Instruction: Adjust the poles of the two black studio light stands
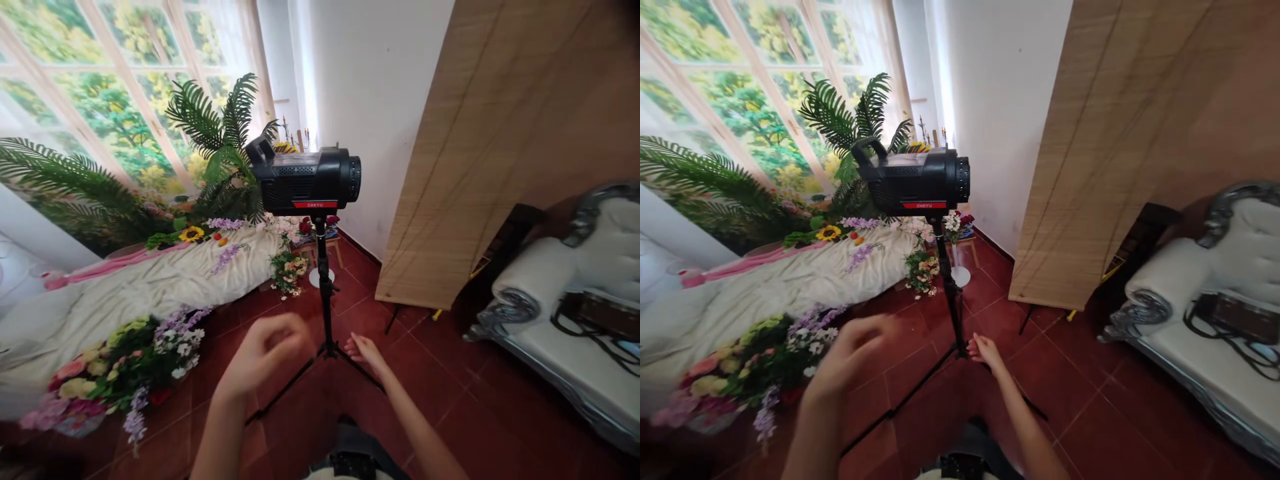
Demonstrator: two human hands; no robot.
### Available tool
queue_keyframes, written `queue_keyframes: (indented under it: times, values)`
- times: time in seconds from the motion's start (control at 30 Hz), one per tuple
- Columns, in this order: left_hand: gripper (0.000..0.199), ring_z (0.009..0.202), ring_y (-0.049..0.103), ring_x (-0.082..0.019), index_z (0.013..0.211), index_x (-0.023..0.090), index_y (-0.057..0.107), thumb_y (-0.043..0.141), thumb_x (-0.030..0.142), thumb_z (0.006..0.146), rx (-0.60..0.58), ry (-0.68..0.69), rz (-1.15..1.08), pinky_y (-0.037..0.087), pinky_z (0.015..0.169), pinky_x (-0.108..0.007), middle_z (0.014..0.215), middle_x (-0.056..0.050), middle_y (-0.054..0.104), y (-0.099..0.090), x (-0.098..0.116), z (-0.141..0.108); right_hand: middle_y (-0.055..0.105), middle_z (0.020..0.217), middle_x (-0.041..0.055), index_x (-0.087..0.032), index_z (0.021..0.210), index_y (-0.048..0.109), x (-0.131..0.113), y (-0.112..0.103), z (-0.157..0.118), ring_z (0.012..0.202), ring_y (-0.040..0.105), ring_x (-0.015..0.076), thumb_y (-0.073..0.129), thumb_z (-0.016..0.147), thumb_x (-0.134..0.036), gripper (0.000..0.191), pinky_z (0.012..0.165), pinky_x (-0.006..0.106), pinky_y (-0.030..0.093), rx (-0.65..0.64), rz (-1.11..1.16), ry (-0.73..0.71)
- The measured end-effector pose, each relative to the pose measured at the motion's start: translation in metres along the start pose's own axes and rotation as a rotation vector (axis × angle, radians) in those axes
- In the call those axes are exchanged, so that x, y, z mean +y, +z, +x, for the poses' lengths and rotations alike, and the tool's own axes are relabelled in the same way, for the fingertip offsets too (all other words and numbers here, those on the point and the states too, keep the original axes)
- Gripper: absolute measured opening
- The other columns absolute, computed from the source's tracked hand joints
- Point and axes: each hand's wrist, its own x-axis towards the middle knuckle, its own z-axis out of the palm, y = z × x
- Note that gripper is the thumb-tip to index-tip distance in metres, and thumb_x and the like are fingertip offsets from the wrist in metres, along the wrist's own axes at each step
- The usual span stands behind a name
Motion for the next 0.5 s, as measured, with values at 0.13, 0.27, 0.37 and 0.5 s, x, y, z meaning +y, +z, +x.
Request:
queue_keyframes:
  times: [0.13, 0.27, 0.37, 0.5]
  values:
    - [0.036, 0.083, 0.061, -0.019, 0.093, 0.018, 0.061, 0.07, 0.041, 0.067, -0.269, -0.089, 0.147, 0.049, 0.078, -0.033, 0.088, -0.006, 0.066, 0.038, -0.048, 0.088, 0.068, 0.075, 0.005, -0.015, 0.083, 0.059, -0.07, 0.0, 0.027, 0.058, 0.062, 0.0091, 0.053, 0.086, -0.045, 0.031, 0.055, 0.02, 0.05, -0.131, 0.241, -0.015]
    - [0.046, 0.097, 0.059, -0.019, 0.107, 0.018, 0.053, 0.068, 0.041, 0.07, -0.086, 0.002, 0.085, 0.046, 0.087, -0.035, 0.106, -0.01, 0.061, 0.083, -0.099, 0.152, 0.068, 0.074, 0.0036, -0.016, 0.085, 0.059, -0.116, 0.021, 0.049, 0.058, 0.063, 0.0093, 0.047, 0.088, -0.05, 0.036, 0.05, 0.018, 0.048, -0.398, 0.409, 0.086]
    - [0.045, 0.089, 0.06, -0.018, 0.102, 0.017, 0.055, 0.07, 0.04, 0.067, -0.059, 0.043, -0.033, 0.048, 0.082, -0.033, 0.1, -0.008, 0.063, 0.108, -0.122, 0.174, 0.068, 0.071, 0.003, -0.016, 0.083, 0.058, -0.13, 0.035, 0.062, 0.053, 0.061, 0.009, 0.047, 0.089, -0.047, 0.033, 0.045, 0.017, 0.044, -0.468, 0.409, 0.085]
    - [0.039, 0.07, 0.058, -0.012, 0.086, 0.014, 0.06, 0.074, 0.041, 0.061, 0.089, 0.037, -0.12, 0.048, 0.07, -0.026, 0.078, -0.003, 0.063, 0.128, -0.143, 0.185, 0.064, 0.063, -0.0004, -0.017, 0.079, 0.057, -0.132, 0.042, 0.073, 0.045, 0.055, 0.0064, 0.052, 0.087, -0.038, 0.023, 0.04, 0.015, 0.038, -0.506, 0.428, 0.052]
